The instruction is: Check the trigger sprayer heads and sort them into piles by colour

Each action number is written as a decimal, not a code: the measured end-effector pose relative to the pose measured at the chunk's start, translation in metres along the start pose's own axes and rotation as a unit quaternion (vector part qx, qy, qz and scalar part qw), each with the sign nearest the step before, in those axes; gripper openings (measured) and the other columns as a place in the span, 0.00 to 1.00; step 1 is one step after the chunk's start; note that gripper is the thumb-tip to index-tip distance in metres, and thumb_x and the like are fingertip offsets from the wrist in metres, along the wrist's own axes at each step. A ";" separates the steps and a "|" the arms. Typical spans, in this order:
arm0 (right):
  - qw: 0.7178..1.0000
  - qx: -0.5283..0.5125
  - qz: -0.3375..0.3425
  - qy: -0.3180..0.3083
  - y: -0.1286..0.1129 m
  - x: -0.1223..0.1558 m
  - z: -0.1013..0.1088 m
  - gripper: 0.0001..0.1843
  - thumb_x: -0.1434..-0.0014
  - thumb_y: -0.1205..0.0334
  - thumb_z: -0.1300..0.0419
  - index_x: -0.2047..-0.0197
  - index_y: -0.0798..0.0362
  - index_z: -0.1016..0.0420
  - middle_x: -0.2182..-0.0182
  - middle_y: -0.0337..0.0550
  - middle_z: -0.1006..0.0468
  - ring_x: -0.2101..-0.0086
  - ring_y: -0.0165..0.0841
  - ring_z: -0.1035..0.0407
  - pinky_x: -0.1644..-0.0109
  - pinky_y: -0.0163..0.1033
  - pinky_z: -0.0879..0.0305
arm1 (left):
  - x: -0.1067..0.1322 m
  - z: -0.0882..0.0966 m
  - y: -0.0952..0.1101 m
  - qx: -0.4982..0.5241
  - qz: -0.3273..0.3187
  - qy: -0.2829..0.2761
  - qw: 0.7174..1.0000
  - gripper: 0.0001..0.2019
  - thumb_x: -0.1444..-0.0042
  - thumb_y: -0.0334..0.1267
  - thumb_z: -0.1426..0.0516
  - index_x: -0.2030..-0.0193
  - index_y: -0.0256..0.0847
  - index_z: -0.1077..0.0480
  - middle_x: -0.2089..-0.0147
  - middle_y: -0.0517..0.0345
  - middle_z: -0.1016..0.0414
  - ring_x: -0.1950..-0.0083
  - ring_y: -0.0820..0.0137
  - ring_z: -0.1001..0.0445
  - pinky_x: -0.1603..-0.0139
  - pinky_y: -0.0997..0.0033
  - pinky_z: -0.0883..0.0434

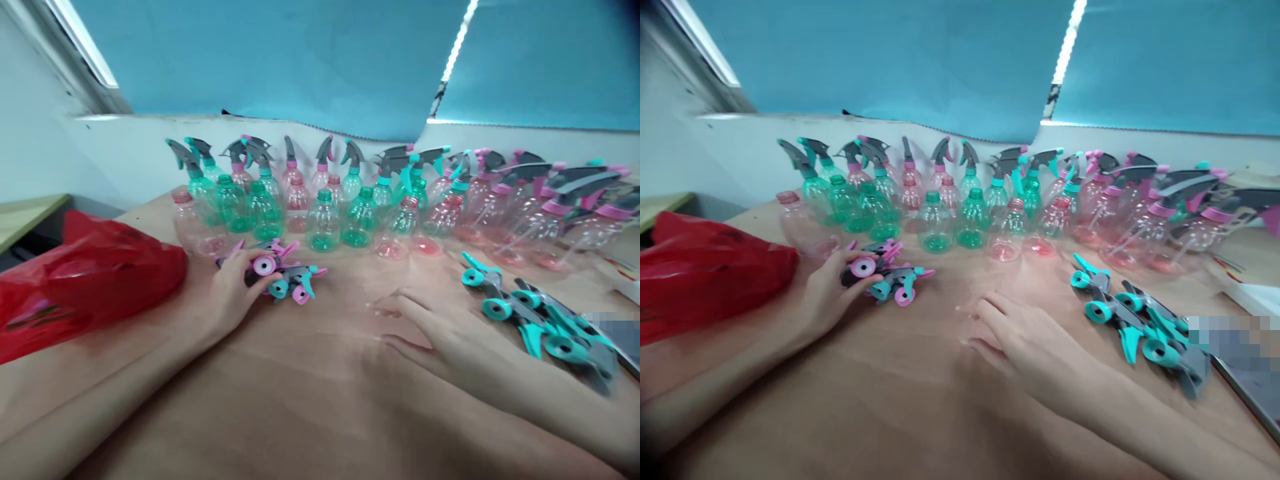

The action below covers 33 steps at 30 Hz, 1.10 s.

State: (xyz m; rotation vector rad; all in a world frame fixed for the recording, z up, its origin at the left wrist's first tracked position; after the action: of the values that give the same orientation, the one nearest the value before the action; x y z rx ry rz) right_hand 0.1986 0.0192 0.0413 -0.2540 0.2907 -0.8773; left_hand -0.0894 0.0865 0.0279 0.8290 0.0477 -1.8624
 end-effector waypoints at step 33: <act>0.952 0.221 -0.192 0.089 0.181 0.035 0.031 0.17 0.37 0.57 0.44 0.48 0.54 0.33 0.50 0.48 0.30 0.56 0.37 0.31 0.54 0.48 0.32 | -0.011 -0.098 0.214 0.227 -0.380 -0.165 0.881 0.06 0.40 0.28 0.48 0.59 0.36 0.32 0.63 0.52 0.27 0.63 0.70 0.29 0.63 0.70 0.28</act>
State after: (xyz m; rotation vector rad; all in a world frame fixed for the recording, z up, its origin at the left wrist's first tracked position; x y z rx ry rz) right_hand 0.3596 0.1056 0.0041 0.1954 0.2065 -1.3272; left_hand 0.1412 0.0376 0.0307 0.8553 -0.3380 -2.8137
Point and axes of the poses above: each hand's wrist, its own x-axis away from the middle knuckle, its own z-axis out of the back of the hand, y = z × x, the point moved 4 cm from there along -x, towards the middle knuckle
